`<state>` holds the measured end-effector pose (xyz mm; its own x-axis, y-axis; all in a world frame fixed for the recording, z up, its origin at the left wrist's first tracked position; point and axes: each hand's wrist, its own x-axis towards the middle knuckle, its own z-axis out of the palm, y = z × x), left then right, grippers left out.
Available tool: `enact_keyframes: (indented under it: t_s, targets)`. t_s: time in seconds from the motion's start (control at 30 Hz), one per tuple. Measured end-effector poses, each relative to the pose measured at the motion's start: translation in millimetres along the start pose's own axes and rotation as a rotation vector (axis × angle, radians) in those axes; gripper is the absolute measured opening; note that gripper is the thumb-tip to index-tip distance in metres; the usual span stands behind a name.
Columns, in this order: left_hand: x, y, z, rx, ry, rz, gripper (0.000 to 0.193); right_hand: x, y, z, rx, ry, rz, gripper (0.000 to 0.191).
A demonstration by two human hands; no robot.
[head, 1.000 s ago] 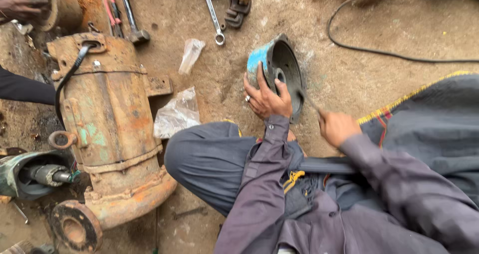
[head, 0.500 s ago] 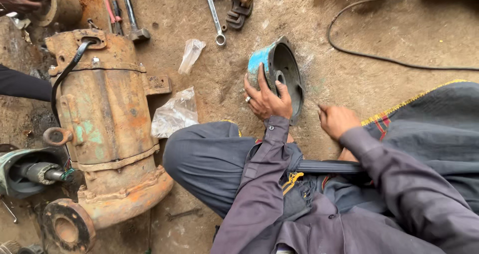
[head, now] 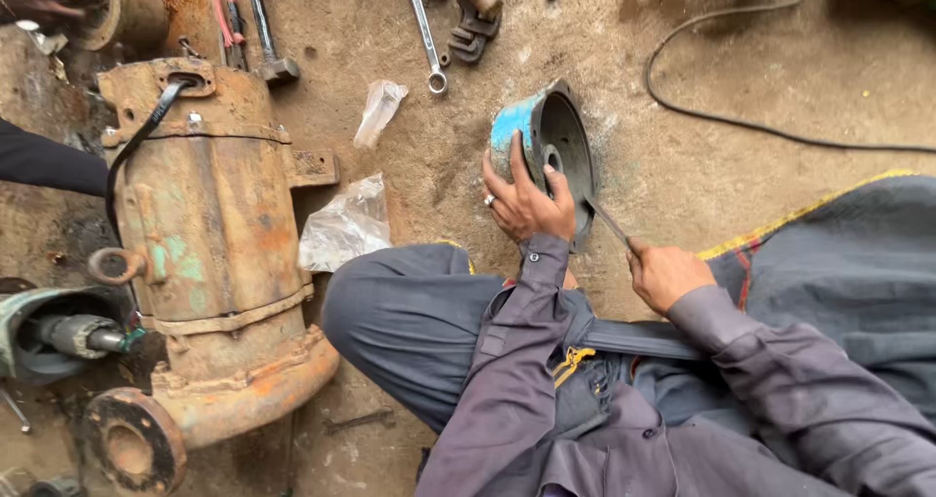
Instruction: The person sits on the ground and uses a flat metal tool to scrape the surface of a curved metal part. They hold the part steady with one hand while repeatedly scraping with the other, removing surface material.
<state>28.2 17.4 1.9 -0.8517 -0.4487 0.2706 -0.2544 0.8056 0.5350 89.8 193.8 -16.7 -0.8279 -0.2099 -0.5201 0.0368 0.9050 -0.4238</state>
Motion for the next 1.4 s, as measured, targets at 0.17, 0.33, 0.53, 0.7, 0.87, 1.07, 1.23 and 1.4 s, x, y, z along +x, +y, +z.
enact_keyframes:
  t_s: [0.17, 0.33, 0.53, 0.7, 0.87, 1.07, 1.23, 1.4]
  targets:
    - [-1, -2, 1, -0.023, -0.114, -0.129, 0.065, 3, -3, 4, -0.075, -0.007, 0.06, 0.032]
    - [-2, -4, 2, 0.028, -0.05, -0.042, 0.067, 0, 0, 12, -0.188, 0.047, 0.009, 0.039]
    - [-4, -3, 1, 0.05, -0.039, -0.04, 0.067, 14, 19, 18, -0.035, -0.027, 0.057, 0.039]
    - [-3, -4, 2, 0.007, -0.053, -0.055, 0.068, 12, 36, 22, 0.099, 0.033, 0.017, 0.038]
    - [-4, -4, 2, 0.027, -0.082, -0.071, 0.069, 11, 38, 22, 0.127, -0.086, 0.091, 0.037]
    - [-1, 0, -1, -0.003, -0.056, -0.055, 0.068, 2, 34, 30, 0.264, -0.058, 0.158, 0.039]
    - [0, 5, -4, -0.033, -0.022, -0.033, 0.068, 4, 31, 31, 0.204, -0.048, 0.164, 0.044]
    - [1, 4, -3, -0.02, -0.035, -0.065, 0.067, 4, 32, 31, 0.254, -0.038, 0.181, 0.043]
